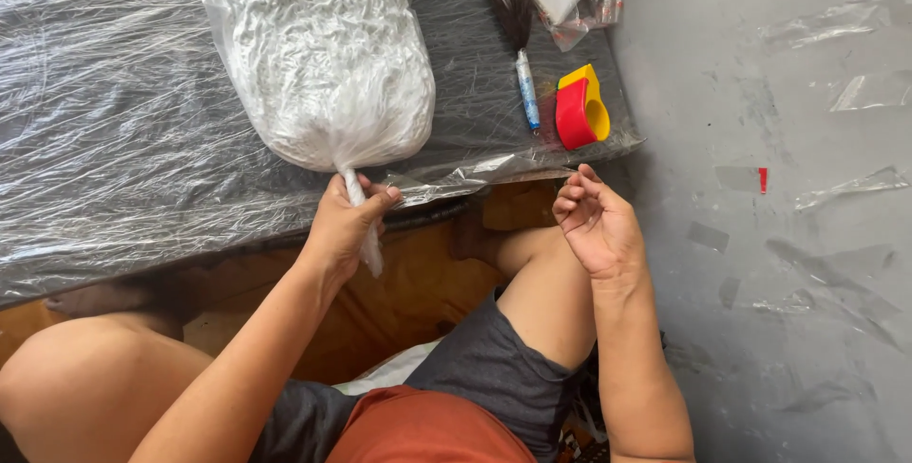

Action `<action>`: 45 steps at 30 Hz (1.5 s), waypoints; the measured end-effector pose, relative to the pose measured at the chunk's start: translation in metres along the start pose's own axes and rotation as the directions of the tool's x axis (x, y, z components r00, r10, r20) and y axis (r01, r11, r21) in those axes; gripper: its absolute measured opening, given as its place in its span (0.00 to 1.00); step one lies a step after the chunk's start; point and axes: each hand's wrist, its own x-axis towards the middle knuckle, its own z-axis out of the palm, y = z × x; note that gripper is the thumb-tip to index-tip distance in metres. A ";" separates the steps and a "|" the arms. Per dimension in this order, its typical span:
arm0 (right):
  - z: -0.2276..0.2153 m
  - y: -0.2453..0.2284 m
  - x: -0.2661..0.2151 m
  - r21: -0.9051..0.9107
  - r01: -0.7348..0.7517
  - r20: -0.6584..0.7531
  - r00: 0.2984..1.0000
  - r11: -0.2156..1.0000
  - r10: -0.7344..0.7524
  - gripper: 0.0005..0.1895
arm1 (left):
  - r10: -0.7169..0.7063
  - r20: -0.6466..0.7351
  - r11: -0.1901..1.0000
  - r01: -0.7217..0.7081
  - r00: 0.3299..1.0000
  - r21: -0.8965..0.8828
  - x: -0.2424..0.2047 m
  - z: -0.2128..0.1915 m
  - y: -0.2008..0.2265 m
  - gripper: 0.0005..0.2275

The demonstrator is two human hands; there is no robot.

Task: Using a vacuum cleaner to remove air from a plastic bag containing a pillow and then sealing it with tape.

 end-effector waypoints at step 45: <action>-0.042 0.032 -0.008 -0.892 0.419 0.400 0.906 0.167 -0.136 0.34 | 0.117 0.040 0.993 -0.117 0.992 -0.007 -0.010 -0.002 0.003 0.19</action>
